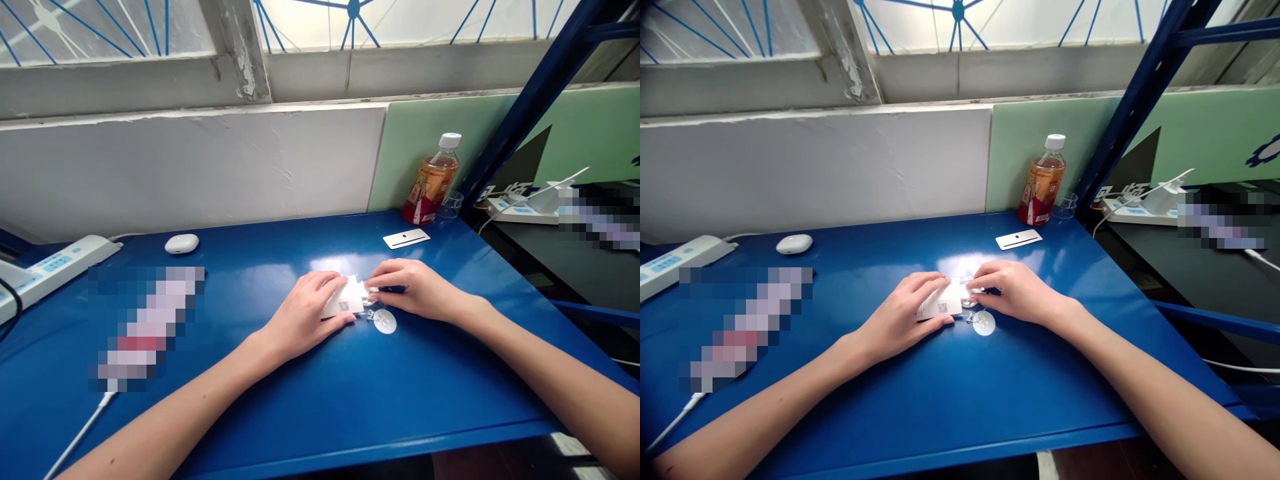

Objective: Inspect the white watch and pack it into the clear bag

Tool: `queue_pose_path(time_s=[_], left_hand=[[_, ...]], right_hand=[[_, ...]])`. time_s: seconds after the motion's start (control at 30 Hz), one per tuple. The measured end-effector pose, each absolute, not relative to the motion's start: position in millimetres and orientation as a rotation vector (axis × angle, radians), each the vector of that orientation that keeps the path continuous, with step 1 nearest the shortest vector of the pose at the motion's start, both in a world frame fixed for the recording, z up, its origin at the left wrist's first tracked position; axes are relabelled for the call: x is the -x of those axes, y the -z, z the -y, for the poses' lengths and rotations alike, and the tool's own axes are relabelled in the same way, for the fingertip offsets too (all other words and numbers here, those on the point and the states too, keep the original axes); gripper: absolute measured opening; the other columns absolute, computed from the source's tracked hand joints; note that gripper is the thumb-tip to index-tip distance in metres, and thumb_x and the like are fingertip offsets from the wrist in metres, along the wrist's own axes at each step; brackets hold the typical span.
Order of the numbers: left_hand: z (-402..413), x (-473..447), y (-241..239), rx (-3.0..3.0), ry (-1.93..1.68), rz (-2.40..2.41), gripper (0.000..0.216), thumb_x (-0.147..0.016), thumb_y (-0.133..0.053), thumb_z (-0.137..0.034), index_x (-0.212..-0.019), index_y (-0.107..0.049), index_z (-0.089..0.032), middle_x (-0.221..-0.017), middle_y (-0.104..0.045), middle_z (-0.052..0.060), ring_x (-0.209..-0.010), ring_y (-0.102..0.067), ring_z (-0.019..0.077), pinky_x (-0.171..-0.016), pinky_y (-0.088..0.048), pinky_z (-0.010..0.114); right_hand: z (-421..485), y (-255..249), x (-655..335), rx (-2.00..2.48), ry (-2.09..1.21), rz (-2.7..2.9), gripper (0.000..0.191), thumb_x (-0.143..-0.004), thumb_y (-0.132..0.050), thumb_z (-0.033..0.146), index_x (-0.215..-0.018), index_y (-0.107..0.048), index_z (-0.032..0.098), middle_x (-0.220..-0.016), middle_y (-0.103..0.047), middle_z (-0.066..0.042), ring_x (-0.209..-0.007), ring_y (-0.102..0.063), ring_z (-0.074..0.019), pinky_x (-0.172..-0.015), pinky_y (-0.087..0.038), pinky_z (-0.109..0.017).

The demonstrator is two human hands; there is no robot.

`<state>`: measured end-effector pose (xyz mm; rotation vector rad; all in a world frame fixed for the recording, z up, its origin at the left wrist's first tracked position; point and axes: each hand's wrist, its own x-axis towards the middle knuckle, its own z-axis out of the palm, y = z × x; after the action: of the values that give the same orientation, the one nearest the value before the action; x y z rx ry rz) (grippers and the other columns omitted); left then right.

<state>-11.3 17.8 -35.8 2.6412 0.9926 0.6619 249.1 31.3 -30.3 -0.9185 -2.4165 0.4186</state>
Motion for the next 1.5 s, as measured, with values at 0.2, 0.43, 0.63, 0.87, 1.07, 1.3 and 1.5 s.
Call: queue_pose_path(time_s=[0.2, 0.43, 0.63, 0.87, 1.07, 1.3, 1.5], left_hand=[[-17, 10, 38, -2.702, -0.678, -1.006, 0.05, -0.09, -0.068, -0.042, -0.13, -0.054, -0.016, -0.128, -0.061, 0.016, -0.118, -0.057, 0.0313, -0.1, -0.047, 0.05], [-17, 9, 37, -2.684, -0.675, -1.023, 0.047, -0.09, -0.068, -0.041, -0.129, -0.055, -0.017, -0.127, -0.062, 0.015, -0.118, -0.058, 0.0307, -0.1, -0.048, 0.049], [-17, 9, 39, -2.676, -0.648, -1.011, 0.047, -0.093, -0.064, -0.039, -0.134, -0.05, -0.02, -0.13, -0.059, 0.015, -0.121, -0.056, 0.0308, -0.101, -0.048, 0.05], [-17, 6, 39, -2.726, -0.656, -1.005, 0.044, -0.095, -0.061, -0.035, -0.134, -0.05, -0.016, -0.129, -0.059, 0.017, -0.121, -0.054, 0.0317, -0.1, -0.049, 0.049], [-16, 5, 37, -2.796, -0.53, -1.001, 0.047, -0.099, -0.052, -0.039, -0.137, -0.048, -0.012, -0.136, -0.057, 0.02, -0.128, -0.052, 0.0338, -0.105, -0.045, 0.05], [-13, 5, 33, -2.868, -0.195, -1.024, 0.057, -0.105, -0.033, -0.043, -0.15, -0.035, -0.008, -0.156, -0.037, 0.017, -0.147, -0.027, 0.0361, -0.117, -0.026, 0.057], [-12, 4, 30, -2.86, -0.136, -1.073, 0.058, -0.106, -0.029, -0.045, -0.152, -0.035, -0.01, -0.159, -0.033, 0.014, -0.149, -0.021, 0.0354, -0.118, -0.024, 0.055]], right_hand=[[-32, 24, -253, 1.042, -0.181, 2.431, 0.022, -0.087, -0.069, 0.038, -0.093, -0.077, 0.019, -0.101, -0.073, -0.012, -0.09, -0.066, -0.0269, -0.078, -0.055, -0.042], [-26, 13, -255, 0.907, -0.317, 2.569, 0.018, -0.088, -0.061, 0.022, -0.093, -0.078, 0.022, -0.116, -0.072, -0.01, -0.116, -0.063, -0.0302, -0.099, -0.052, -0.046], [-15, 15, -243, 0.914, -0.293, 2.586, 0.022, -0.086, -0.059, 0.018, -0.103, -0.074, 0.017, -0.126, -0.067, -0.015, -0.124, -0.058, -0.0326, -0.103, -0.05, -0.049], [-6, 16, -237, 1.052, -0.439, 2.527, 0.031, -0.092, -0.052, 0.019, -0.117, -0.068, 0.012, -0.159, -0.032, -0.019, -0.148, -0.027, -0.0343, -0.116, -0.034, -0.054], [-11, 18, -241, 1.075, -0.752, 2.49, 0.033, -0.091, -0.049, 0.014, -0.113, -0.073, 0.02, -0.161, -0.031, -0.007, -0.148, -0.027, -0.0294, -0.119, -0.031, -0.05], [-27, 21, -254, 1.163, -0.443, 2.409, 0.03, -0.088, -0.052, 0.014, -0.107, -0.074, 0.02, -0.14, -0.059, -0.011, -0.142, -0.04, -0.0335, -0.113, -0.037, -0.057], [-30, 17, -257, 1.146, -0.305, 2.465, 0.021, -0.085, -0.054, 0.015, -0.079, -0.073, 0.02, -0.117, -0.072, -0.01, -0.129, -0.054, -0.0341, -0.105, -0.047, -0.053]])
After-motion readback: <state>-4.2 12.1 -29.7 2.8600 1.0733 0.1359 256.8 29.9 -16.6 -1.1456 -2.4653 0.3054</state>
